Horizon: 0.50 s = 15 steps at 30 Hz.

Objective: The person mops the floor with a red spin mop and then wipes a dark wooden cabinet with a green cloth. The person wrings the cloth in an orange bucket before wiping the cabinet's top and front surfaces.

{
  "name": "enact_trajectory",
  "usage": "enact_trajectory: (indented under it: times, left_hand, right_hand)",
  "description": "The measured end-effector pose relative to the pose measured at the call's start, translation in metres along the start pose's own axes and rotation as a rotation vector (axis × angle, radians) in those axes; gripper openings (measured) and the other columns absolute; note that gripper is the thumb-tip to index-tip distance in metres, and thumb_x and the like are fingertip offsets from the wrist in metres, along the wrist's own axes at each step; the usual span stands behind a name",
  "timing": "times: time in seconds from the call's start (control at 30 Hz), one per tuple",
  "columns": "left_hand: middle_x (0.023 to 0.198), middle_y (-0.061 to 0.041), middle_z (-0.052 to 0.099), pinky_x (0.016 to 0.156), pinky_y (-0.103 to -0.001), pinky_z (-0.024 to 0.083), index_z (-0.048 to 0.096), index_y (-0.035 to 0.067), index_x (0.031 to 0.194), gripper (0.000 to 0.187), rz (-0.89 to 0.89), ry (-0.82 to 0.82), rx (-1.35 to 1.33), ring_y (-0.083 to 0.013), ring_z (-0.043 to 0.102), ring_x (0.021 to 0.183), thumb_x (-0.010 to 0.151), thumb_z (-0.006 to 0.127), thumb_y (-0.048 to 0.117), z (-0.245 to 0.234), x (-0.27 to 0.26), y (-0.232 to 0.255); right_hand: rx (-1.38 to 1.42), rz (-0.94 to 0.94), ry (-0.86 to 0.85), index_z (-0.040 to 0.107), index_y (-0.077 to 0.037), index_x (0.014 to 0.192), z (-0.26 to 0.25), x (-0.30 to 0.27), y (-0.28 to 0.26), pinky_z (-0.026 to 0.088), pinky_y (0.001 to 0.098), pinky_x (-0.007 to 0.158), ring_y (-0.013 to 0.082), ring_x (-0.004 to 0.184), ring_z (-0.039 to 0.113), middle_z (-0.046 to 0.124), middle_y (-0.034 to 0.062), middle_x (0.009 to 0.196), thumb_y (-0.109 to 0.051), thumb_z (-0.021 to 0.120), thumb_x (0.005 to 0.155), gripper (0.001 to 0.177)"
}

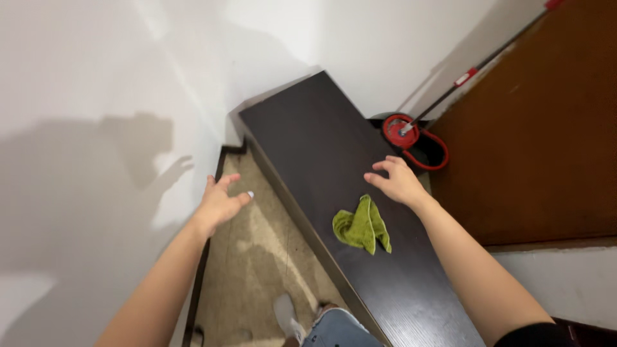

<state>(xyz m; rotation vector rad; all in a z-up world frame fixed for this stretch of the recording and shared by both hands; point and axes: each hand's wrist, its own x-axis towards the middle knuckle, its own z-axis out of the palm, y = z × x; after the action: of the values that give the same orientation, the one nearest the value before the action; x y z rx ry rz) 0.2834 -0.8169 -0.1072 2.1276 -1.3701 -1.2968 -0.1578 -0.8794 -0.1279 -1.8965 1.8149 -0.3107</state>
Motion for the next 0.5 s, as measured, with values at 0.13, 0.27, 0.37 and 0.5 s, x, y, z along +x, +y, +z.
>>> enact_trajectory:
  times: [0.13,0.27,0.37,0.5]
  left_hand:
    - [0.170,-0.022,-0.003,0.123,-0.046,0.028,0.043,0.026,0.154,0.079,0.046,-0.027,0.103,-0.0372,0.011,0.158,0.083,0.077,0.040,0.004,0.034,0.034]
    - [0.172,-0.019,-0.004,0.124,-0.048,0.026,0.043,0.027,0.153,0.082,0.088,-0.068,0.181,-0.0354,0.007,0.160,0.081,0.078,0.040,0.013,0.073,0.077]
    - [0.170,-0.023,-0.005,0.125,-0.048,0.023,0.040,0.026,0.154,0.085,0.183,-0.076,0.281,-0.0403,0.005,0.158,0.081,0.080,0.040,0.024,0.107,0.125]
    - [0.168,-0.025,-0.004,0.124,-0.049,0.024,0.041,0.024,0.153,0.086,0.329,-0.089,0.380,-0.0428,0.005,0.157,0.080,0.082,0.041,0.045,0.156,0.194]
  right_hand:
    - [0.010,0.042,0.037,0.073,-0.006,0.123,-0.021,0.029,0.014,0.044,0.0433,0.113,0.0346,0.140,0.053,0.058,0.0243,0.143,-0.049,0.076,0.084,0.059]
    - [0.279,0.282,0.090,0.067,-0.002,0.128,-0.053,0.061,0.024,0.050,0.0410,0.105,0.0301,0.125,0.065,0.069,0.0205,0.130,-0.042,0.075,0.083,0.061]
    - [0.161,0.339,0.130,0.066,-0.004,0.131,-0.078,0.102,0.042,0.047,0.0410,0.103,0.0290,0.124,0.060,0.063,0.0180,0.134,-0.041,0.076,0.087,0.059]
    - [0.452,0.391,0.259,0.064,-0.002,0.133,-0.095,0.171,0.099,0.052,0.0371,0.100,0.0253,0.117,0.068,0.072,0.0166,0.126,-0.039,0.076,0.086,0.060]
